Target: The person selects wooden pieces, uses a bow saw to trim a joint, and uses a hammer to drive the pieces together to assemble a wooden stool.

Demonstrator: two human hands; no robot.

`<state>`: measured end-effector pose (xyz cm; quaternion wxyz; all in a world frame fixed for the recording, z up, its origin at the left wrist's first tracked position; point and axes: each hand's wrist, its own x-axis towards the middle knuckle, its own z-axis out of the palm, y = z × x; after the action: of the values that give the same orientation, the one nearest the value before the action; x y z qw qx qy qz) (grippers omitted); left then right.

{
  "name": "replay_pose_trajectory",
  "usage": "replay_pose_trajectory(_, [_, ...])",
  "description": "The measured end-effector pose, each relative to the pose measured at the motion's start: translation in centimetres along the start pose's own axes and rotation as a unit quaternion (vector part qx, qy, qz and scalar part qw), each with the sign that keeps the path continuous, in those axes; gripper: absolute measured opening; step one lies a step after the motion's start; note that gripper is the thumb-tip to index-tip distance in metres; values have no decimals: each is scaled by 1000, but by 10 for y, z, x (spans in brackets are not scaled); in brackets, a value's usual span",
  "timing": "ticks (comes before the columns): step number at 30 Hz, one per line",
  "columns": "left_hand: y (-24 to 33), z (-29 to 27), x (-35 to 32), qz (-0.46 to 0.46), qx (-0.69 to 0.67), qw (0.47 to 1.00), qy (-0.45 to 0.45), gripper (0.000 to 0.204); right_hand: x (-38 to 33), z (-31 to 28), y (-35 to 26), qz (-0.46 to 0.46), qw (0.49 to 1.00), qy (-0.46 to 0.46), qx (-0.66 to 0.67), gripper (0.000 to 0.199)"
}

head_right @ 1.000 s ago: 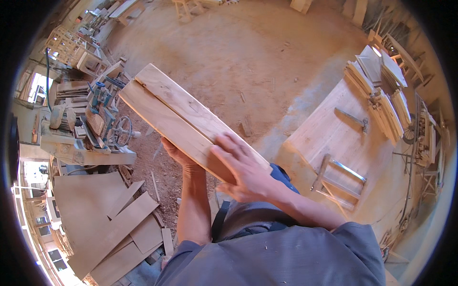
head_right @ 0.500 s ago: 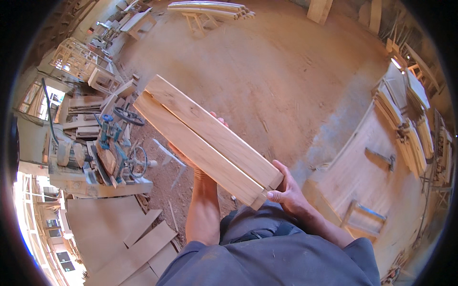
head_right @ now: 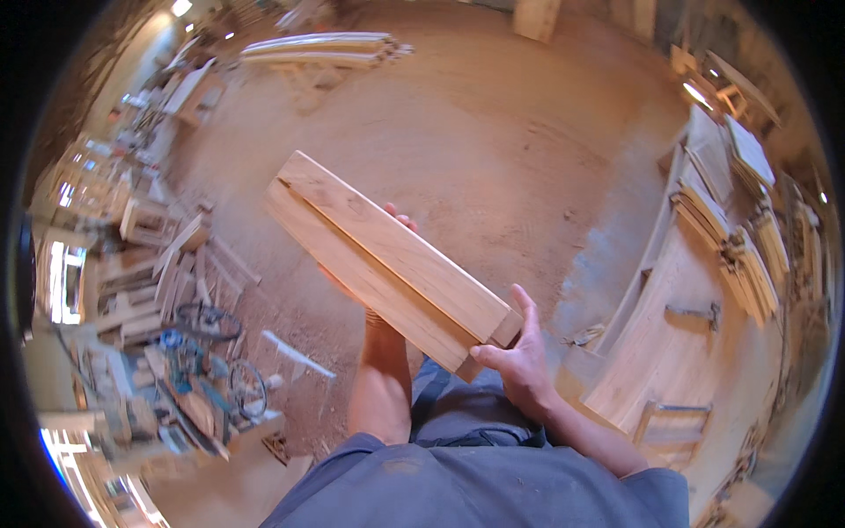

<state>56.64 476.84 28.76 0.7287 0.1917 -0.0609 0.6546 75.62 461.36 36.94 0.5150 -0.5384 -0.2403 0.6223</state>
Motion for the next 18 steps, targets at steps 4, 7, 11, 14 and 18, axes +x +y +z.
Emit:
replay_pose_trajectory(4, [-17, -43, 75, -11, 32, 995, 93, 98, 70, 9, -7, -31, 997, 50, -52, 97])
replay_pose_trajectory(7, [-24, -49, 130, -84, -136, 986, 50, 99, 112, 27, -20, -32, 997, 43, 50, 98])
replay_pose_trajectory(11, [-67, -81, 195, -190, -241, 951, -45, 103, 151, 26, -37, -32, 990, 103, 88, 98])
replay_pose_trajectory(14, [-116, -85, 208, -213, -325, 913, 125, 97, 170, 10, -56, -13, 982, 173, 68, 95])
replay_pose_trajectory(18, [-162, -143, 223, -238, 51, 959, 148, 88, 186, -43, -38, -10, 926, 256, 279, 78])
